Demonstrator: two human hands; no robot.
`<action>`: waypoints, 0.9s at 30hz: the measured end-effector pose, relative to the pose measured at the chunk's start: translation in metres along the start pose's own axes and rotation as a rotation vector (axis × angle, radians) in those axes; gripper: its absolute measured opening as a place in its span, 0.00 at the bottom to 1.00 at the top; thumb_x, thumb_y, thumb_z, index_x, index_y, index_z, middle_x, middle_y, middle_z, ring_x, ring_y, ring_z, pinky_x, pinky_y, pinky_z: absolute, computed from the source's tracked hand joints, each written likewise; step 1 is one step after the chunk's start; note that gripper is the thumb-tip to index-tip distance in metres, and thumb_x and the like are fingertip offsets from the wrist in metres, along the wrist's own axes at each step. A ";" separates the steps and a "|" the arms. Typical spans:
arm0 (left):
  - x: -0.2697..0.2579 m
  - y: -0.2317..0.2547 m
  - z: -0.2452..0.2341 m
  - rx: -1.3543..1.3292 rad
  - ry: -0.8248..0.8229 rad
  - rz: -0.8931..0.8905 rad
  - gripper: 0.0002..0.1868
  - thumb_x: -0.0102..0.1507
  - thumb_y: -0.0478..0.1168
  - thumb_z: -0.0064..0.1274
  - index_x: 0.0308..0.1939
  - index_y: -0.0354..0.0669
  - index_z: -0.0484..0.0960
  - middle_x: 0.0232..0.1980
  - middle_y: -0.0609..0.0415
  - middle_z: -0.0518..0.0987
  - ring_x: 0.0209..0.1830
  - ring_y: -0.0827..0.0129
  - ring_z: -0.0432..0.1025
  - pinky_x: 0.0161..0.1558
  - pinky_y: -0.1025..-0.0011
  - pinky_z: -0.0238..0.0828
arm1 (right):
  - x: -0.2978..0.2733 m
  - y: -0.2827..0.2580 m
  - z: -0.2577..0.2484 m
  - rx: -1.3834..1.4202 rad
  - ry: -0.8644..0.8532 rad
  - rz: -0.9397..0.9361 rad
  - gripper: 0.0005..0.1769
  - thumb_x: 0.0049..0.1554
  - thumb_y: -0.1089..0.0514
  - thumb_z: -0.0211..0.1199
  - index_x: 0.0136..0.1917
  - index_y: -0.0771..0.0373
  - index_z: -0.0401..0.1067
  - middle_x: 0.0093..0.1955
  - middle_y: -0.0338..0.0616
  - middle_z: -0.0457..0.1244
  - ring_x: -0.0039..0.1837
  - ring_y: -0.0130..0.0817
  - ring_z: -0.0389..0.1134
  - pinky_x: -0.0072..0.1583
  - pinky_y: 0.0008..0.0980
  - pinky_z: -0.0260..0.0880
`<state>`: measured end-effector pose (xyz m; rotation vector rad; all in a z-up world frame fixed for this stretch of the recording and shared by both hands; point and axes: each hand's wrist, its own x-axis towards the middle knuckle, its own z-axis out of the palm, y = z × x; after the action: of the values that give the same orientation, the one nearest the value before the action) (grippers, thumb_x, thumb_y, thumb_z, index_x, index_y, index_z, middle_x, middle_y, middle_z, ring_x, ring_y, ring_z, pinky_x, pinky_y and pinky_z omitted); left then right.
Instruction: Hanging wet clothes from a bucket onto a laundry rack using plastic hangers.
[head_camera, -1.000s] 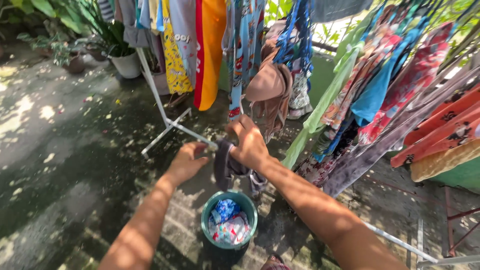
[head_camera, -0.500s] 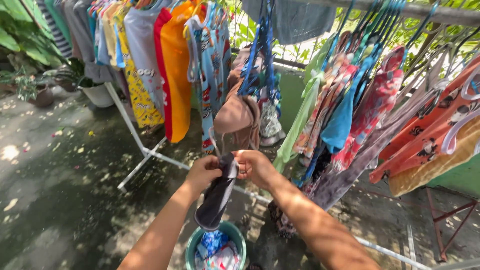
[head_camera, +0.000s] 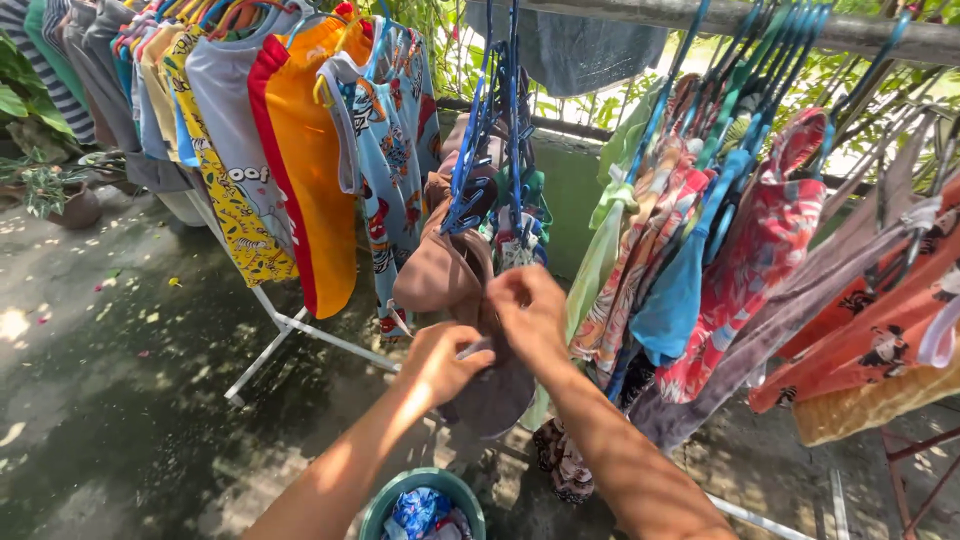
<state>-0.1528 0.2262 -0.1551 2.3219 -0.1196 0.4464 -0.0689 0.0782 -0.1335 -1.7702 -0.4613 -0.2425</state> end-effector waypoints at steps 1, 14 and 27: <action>0.008 0.001 0.013 -0.002 0.001 -0.006 0.16 0.53 0.45 0.69 0.38 0.37 0.87 0.33 0.46 0.82 0.32 0.59 0.77 0.36 0.62 0.73 | 0.013 -0.009 0.000 -0.001 -0.006 0.003 0.07 0.54 0.55 0.70 0.43 0.61 0.77 0.38 0.37 0.66 0.41 0.26 0.65 0.46 0.29 0.67; 0.156 0.004 0.070 -0.358 0.317 0.022 0.15 0.60 0.41 0.59 0.44 0.31 0.84 0.42 0.41 0.81 0.42 0.50 0.75 0.46 0.59 0.71 | 0.205 -0.012 0.049 0.096 0.170 0.069 0.36 0.61 0.42 0.58 0.72 0.68 0.59 0.68 0.63 0.59 0.69 0.54 0.61 0.67 0.47 0.59; 0.302 -0.076 0.127 -0.735 0.483 -0.396 0.19 0.67 0.44 0.53 0.54 0.32 0.82 0.49 0.44 0.83 0.50 0.53 0.75 0.56 0.61 0.70 | 0.269 0.070 0.009 0.444 0.134 0.134 0.19 0.61 0.53 0.56 0.55 0.67 0.80 0.54 0.49 0.73 0.50 0.38 0.73 0.54 0.34 0.74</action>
<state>0.1815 0.2055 -0.1831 1.4253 0.3513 0.6177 0.2019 0.1217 -0.0897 -1.3341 -0.2720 -0.1484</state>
